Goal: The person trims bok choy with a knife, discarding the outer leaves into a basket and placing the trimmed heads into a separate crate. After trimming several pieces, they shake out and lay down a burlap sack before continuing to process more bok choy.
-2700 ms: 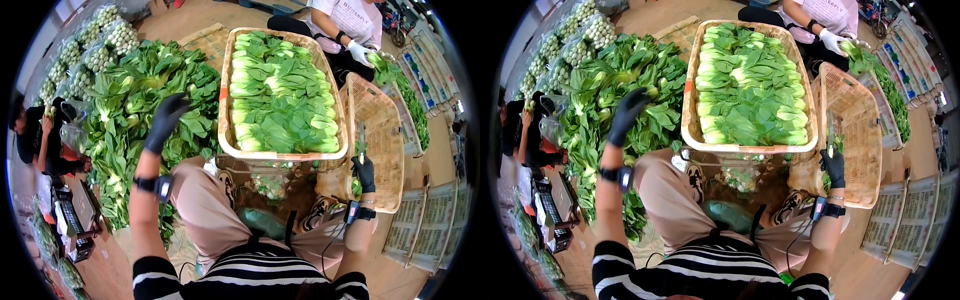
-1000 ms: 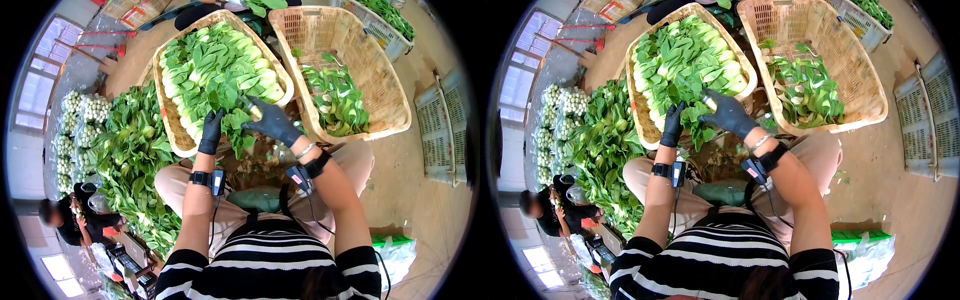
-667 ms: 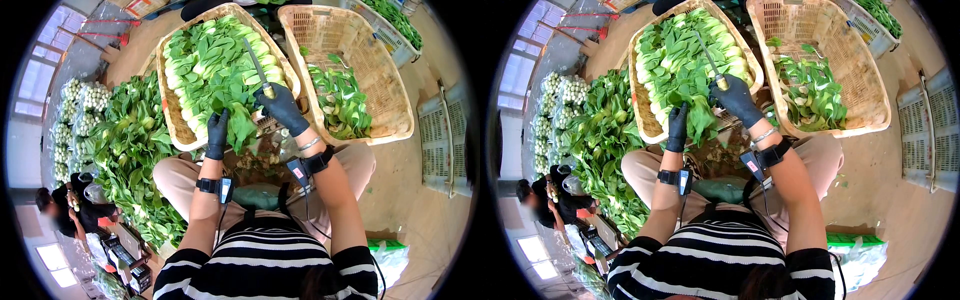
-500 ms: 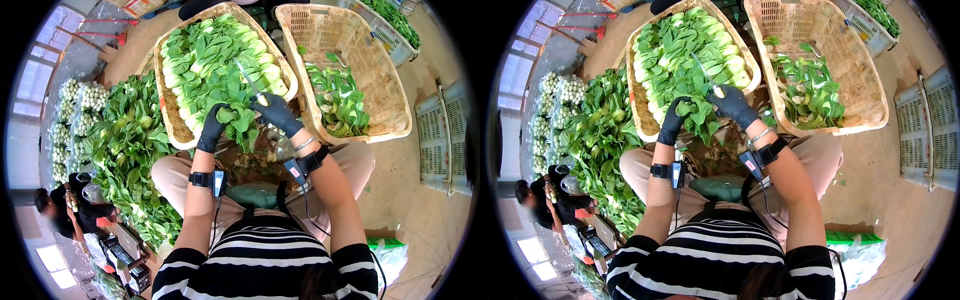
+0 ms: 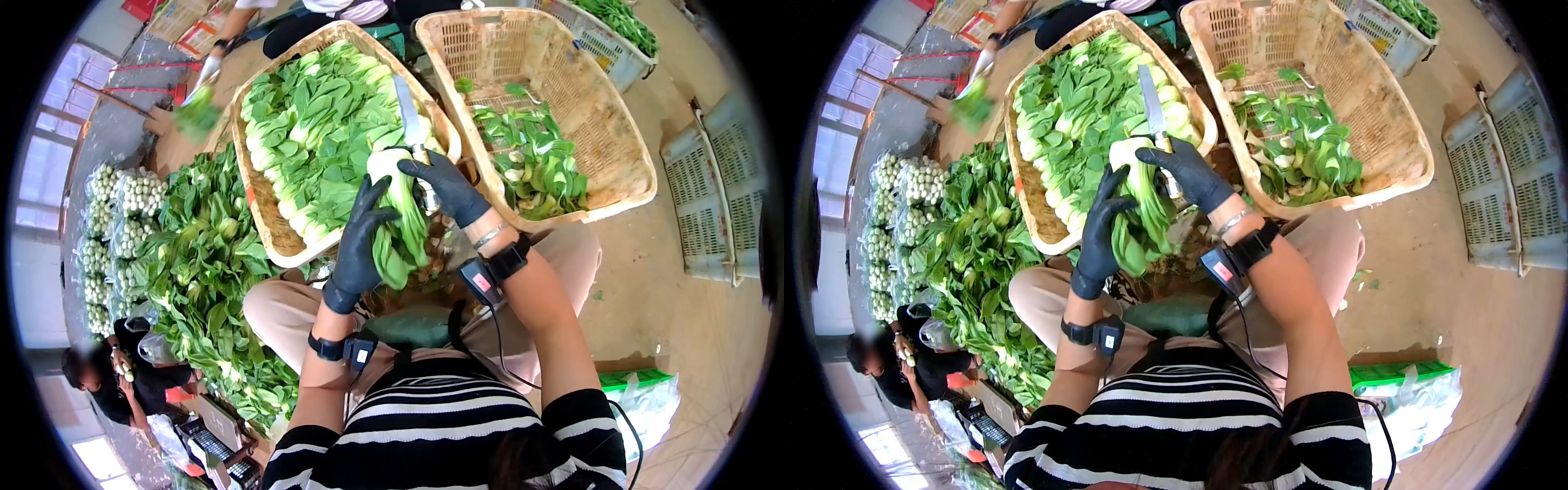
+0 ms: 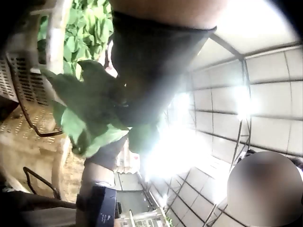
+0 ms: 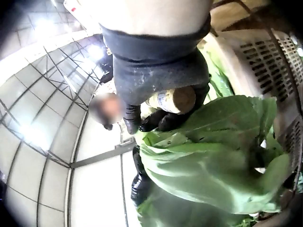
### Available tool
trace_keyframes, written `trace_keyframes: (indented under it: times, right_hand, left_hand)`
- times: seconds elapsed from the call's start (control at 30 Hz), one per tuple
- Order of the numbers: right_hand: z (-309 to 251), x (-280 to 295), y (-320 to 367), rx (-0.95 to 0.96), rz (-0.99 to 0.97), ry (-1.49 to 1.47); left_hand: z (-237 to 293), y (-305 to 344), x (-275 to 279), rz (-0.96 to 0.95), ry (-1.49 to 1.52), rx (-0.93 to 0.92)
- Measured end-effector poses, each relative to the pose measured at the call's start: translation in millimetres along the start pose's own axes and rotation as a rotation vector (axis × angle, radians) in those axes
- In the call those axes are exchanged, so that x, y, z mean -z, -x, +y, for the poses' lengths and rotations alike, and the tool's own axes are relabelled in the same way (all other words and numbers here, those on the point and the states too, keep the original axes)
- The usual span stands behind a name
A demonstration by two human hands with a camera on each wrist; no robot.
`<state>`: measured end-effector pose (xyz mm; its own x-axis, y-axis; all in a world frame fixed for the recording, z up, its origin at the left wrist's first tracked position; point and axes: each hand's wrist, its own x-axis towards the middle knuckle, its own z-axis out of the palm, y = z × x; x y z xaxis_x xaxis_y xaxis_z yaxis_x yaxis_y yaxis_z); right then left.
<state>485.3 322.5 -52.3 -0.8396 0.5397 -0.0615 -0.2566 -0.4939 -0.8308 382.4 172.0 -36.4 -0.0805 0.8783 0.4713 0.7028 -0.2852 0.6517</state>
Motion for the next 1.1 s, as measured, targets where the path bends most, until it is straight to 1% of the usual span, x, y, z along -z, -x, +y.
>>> trace_keyframes:
  times: [0.07, 0.1, 0.13, 0.2, 0.23, 0.27, 0.33, 0.37, 0.4, 0.43, 0.47, 0.5, 0.53, 0.57, 0.6, 0.63, 0.67, 0.7, 0.73, 0.77, 0.8, 0.87, 0.93, 1.0, 1.03, 1.07, 1.1]
  right_hand:
    - [-21.5, 3.5, 9.6, 0.152, -0.056, 0.159]
    - [-36.2, 8.2, 17.5, 0.106, -0.04, 0.288]
    - [-46.6, 13.8, 26.1, 0.048, -0.053, 0.266]
    - [-57.8, 21.9, 38.0, 0.119, -0.021, 0.339]
    - [-63.3, 23.8, 42.8, 0.224, -0.027, 0.422]
    - [-68.9, 27.1, 51.4, 0.178, -0.028, 0.404]
    - [-66.3, 35.6, 56.3, 0.282, -0.027, 0.397]
    - [-69.3, 39.4, 62.8, 0.236, -0.029, 0.372]
    - [-73.3, 33.6, 70.2, 0.276, 0.033, 0.387]
    - [-75.2, 36.7, 77.3, 0.218, 0.06, 0.396]
    - [-77.2, 42.3, 83.0, 0.158, 0.088, 0.405]
    - [-82.3, 47.4, 87.7, 0.196, 0.193, 0.606]
    - [-89.9, 47.3, 92.1, 0.556, 0.327, 1.024]
    - [-94.4, 51.7, 95.9, 0.628, 0.447, 1.286]
    - [-96.7, 56.7, 99.5, 0.691, 0.573, 1.543]
    - [-96.0, 64.1, 102.1, 0.688, 0.585, 1.547]
    - [-92.9, 73.8, 103.9, 0.653, 0.577, 1.664]
    - [-90.4, 80.5, 104.6, 0.613, 0.563, 1.779]
    - [-85.8, 83.5, 103.8, 0.61, 0.565, 1.778]
    - [-79.9, 83.4, 101.2, 0.628, 0.522, 1.772]
    - [-74.6, 84.5, 98.7, 0.646, 0.479, 1.766]
    - [-67.6, 91.8, 97.4, 0.669, 0.479, 1.766]
    - [-67.6, 96.5, 99.3, 0.603, 0.486, 1.789]
    - [-71.1, 100.9, 103.3, 0.628, 0.473, 1.736]
    - [-72.0, 104.4, 104.9, 0.634, 0.484, 1.708]
    - [-70.7, 106.7, 103.7, 0.649, 0.484, 1.668]
    - [-66.6, 111.6, 104.1, 0.666, 0.528, 1.656]
  left_hand:
    - [11.0, -0.1, 2.3, 0.008, 0.34, 0.131]
    - [8.7, 4.1, 7.4, -0.021, 0.577, 0.264]
    - [12.7, -0.8, 12.8, -0.003, 0.656, 0.329]
    - [-15.8, -7.3, 25.9, -0.11, 0.71, 0.419]
    - [-33.5, -15.7, 19.0, -0.04, 0.722, 0.365]
    - [-44.9, -22.7, 7.1, 0.044, 0.797, 0.419]
    - [-36.7, -51.1, -21.6, -0.022, 1.065, 0.41]
    - [-31.5, -62.7, -40.0, -0.158, 1.007, 0.479]
    - [-25.6, -71.5, -57.5, -0.295, 0.945, 0.547]
    - [-11.0, -71.7, -66.7, -0.314, 1.075, 0.271]
    - [0.3, -80.7, -77.3, -0.288, 1.138, 0.269]
    - [3.7, -89.5, -84.5, -0.29, 1.105, 0.304]
    - [6.1, -99.0, -91.9, -0.288, 1.071, 0.337]
    - [6.3, -104.9, -97.7, -0.258, 0.891, 0.332]
    - [3.4, -108.4, -102.6, -0.23, 0.708, 0.329]
    - [-4.8, -111.0, -109.3, -0.115, 0.43, 0.237]
    - [-9.3, -112.3, -113.5, -0.078, 0.154, 0.266]
    - [-8.9, -114.9, -115.5, -0.044, 0.086, 0.235]
    - [-9.1, -116.8, -116.3, -0.009, 0.017, 0.205]
    - [-22.6, -115.9, -122.4, -0.015, -0.102, 0.11]
    - [-22.5, -117.4, -124.2, -0.02, -0.103, 0.111]
    - [-19.9, -119.3, -128.4, 0.012, 0.041, 0.136]
    - [-9.8, -121.5, -131.9, 0.008, 0.028, 0.169]
    - [-5.0, -124.3, -136.1, -0.038, 0.126, 0.197]
    - [-0.8, -126.6, -137.7, -0.061, 0.104, 0.22]
    - [-4.7, -126.5, -142.6, -0.076, 0.22, 0.257]
    - [-4.8, -128.7, -145.7, -0.131, 0.261, 0.346]
